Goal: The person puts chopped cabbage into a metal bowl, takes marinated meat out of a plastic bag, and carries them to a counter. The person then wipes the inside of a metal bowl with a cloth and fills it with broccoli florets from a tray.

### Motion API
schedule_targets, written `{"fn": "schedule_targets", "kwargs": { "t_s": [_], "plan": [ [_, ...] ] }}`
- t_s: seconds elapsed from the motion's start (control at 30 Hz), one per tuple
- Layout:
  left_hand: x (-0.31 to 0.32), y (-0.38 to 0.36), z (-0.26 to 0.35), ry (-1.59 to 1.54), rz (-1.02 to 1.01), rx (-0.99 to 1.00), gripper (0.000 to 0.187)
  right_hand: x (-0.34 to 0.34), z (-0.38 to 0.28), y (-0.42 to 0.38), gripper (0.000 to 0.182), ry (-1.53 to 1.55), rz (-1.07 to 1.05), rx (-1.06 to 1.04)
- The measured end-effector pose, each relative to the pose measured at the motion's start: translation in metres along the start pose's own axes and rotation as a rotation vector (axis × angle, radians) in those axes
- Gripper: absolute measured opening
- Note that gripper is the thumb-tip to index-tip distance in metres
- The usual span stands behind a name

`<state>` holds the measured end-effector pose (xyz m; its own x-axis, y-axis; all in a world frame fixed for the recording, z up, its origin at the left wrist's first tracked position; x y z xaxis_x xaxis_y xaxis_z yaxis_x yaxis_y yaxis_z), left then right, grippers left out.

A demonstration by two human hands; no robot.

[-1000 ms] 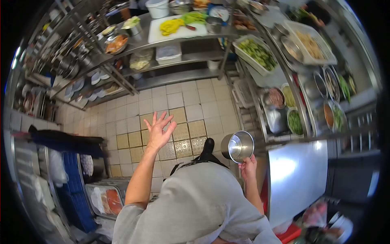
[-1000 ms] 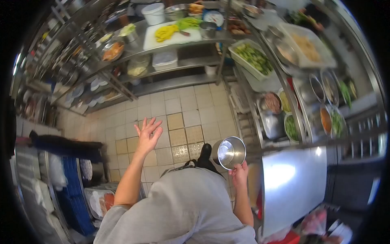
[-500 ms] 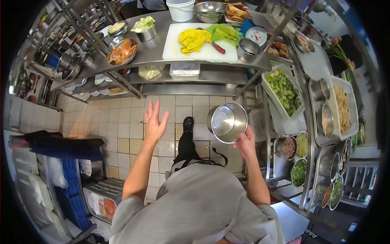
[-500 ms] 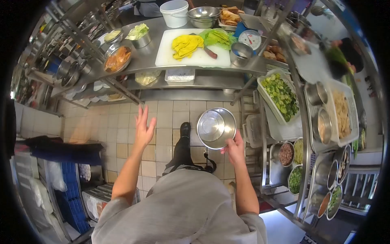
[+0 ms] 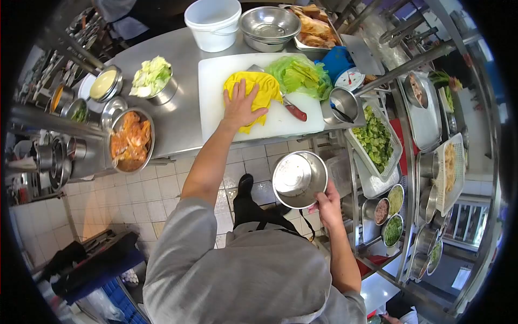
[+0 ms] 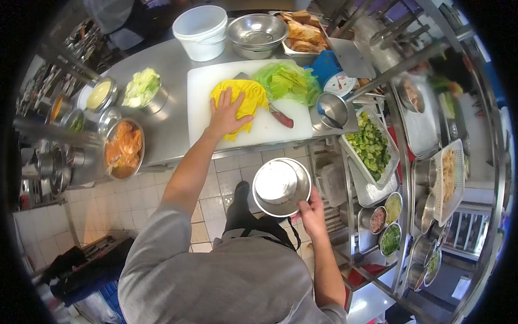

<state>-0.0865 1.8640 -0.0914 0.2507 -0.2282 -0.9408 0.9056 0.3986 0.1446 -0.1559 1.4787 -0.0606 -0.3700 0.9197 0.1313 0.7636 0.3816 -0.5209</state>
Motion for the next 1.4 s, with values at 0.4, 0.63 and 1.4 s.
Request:
{"fn": "schedule_targets", "kwargs": {
  "t_s": [0.4,0.63,1.4],
  "plan": [
    [-0.175,-0.078,0.050,-0.585,0.214,0.132,0.029,0.084,-0.026,0.077,0.053,-0.015,-0.091,-0.022],
    [-0.164,-0.115,0.054,-0.922,0.215,0.150,0.044,0.124,-0.066,0.071,0.052,-0.050,-0.198,-0.147],
    [-0.098,-0.131,0.079,-2.052,-0.085,-0.157,0.104,0.115,-0.158,0.005,0.060,-0.444,-0.261,-0.612]
  ]
}}
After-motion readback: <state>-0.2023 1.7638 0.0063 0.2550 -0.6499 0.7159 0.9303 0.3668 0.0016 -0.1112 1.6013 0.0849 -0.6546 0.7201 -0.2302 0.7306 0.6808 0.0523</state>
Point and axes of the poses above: each hand's wrist, its own y-axis towards the middle knuckle, its own x-axis out of the palm, z = x × y, the point moved 10 cm from there along y, towards the middle knuckle, and after that the axes turned 5 degrees about y, right-handed, at the moved point
